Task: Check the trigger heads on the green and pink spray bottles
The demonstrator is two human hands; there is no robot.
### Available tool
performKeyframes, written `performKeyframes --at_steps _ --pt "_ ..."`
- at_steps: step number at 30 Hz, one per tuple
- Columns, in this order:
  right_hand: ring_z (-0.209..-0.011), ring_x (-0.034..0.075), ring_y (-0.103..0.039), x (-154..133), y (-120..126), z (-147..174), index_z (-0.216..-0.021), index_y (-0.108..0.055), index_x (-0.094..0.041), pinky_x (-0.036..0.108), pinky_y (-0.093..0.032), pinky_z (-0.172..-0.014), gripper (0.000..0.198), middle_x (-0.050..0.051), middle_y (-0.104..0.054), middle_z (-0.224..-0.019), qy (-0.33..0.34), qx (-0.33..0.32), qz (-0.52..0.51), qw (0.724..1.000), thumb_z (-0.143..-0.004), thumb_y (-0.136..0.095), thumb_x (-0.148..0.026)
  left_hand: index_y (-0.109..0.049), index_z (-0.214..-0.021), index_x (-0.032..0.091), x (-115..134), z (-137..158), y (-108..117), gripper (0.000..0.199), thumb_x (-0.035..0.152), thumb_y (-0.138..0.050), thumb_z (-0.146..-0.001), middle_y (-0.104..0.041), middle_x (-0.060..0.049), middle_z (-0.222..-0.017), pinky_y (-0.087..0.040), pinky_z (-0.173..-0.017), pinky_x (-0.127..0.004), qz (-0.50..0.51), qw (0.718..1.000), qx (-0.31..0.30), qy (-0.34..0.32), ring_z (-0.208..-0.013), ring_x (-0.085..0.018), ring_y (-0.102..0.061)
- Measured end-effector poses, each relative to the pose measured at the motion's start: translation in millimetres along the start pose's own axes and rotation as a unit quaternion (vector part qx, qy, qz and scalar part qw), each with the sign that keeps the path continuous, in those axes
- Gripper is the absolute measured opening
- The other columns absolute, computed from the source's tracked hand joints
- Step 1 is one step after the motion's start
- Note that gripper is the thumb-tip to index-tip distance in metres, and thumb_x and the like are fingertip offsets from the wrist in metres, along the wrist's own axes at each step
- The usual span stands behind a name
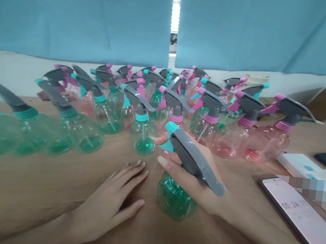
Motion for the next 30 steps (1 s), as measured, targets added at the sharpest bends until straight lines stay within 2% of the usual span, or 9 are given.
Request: performKeyframes --at_steps 5,10,14,19,23,26,30 --pt "-0.077 0.021 -0.068 -6.6 3.0 -1.2 -0.096 -0.068 -0.03 0.041 -0.052 -0.085 0.02 0.0 -0.07 -0.087 -0.013 -0.01 0.001 1.0 -0.082 -0.059 -0.041 -0.041 -0.138 0.012 0.0 -0.1 -1.5 0.053 0.041 -0.05 -0.093 -0.039 -0.014 -0.145 -0.028 -0.108 -0.048 -0.008 1.0 -0.003 -0.002 -0.134 -0.028 -0.032" --pt "-0.095 0.022 -0.066 -5.6 -3.3 -2.0 -0.109 -0.064 -0.029 0.041 -0.05 -0.093 0.028 0.0 -0.07 -0.087 -0.034 -0.059 -0.069 0.995 -0.082 -0.06 -0.036 -0.041 -0.138 0.012 0.6 0.2 -1.6 0.053 0.041 -0.048 -0.094 -0.039 -0.013 -0.145 -0.027 -0.109 -0.047 -0.017 1.0 0.0 -0.005 -0.134 -0.027 -0.032" --pt "-0.105 0.021 -0.063 -3.9 -4.2 -1.8 -0.112 -0.064 -0.029 0.04 -0.045 -0.1 0.031 0.001 -0.07 -0.098 -0.023 -0.045 -0.096 0.994 -0.082 -0.061 -0.036 -0.041 -0.137 0.011 1.6 0.3 -1.8 0.053 0.04 -0.048 -0.095 -0.039 -0.014 -0.145 -0.027 -0.109 -0.048 -0.017 1.0 -0.004 -0.009 -0.134 -0.027 -0.032" --pt "-0.106 0.022 -0.063 -2.0 -5.1 -0.5 -0.102 -0.069 -0.028 0.038 -0.047 -0.098 0.023 0.001 -0.071 -0.1 -0.023 -0.039 -0.1 0.994 -0.082 -0.061 -0.037 -0.041 -0.137 0.011 0.7 0.2 -1.0 0.052 0.04 -0.049 -0.094 -0.04 -0.014 -0.144 -0.028 -0.108 -0.047 -0.011 1.0 0.0 -0.005 -0.134 -0.027 -0.032" --pt "-0.105 0.023 -0.064 -3.5 -5.1 -1.2 -0.116 -0.062 -0.03 0.041 -0.049 -0.095 0.036 0.002 -0.072 -0.099 -0.024 -0.032 -0.121 0.992 -0.081 -0.062 -0.037 -0.041 -0.137 0.011 0.0 0.1 -1.7 0.053 0.042 -0.048 -0.094 -0.041 -0.014 -0.144 -0.03 -0.108 -0.047 -0.003 1.0 -0.003 0.001 -0.133 -0.028 -0.033" --pt "-0.11 0.024 -0.061 -6.5 -2.5 -2.5 -0.121 -0.059 -0.031 0.039 -0.051 -0.093 0.042 0.003 -0.069 -0.109 -0.008 -0.012 -0.133 0.991 -0.08 -0.064 -0.033 -0.041 -0.137 0.012 -0.8 0.4 -2.2 0.054 0.044 -0.047 -0.094 -0.04 -0.014 -0.144 -0.03 -0.108 -0.048 0.003 1.0 0.001 0.004 -0.134 -0.028 -0.032" --pt "-0.112 0.022 -0.06 -6.1 -1.7 -2.8 -0.116 -0.06 -0.03 0.035 -0.052 -0.091 0.035 0.002 -0.063 -0.122 0.006 -0.021 -0.108 0.994 -0.081 -0.063 -0.03 -0.041 -0.137 0.014 -1.4 0.7 -3.1 0.053 0.044 -0.047 -0.094 -0.039 -0.013 -0.145 -0.029 -0.108 -0.047 0.002 1.0 0.003 0.003 -0.134 -0.028 -0.032"
Point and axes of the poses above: each hand's wrist, its own z-axis away from the middle knuckle, its own y-axis out of the back of the hand, x = y × z, the point moved 7 cm from there along -z, towards the middle knuckle
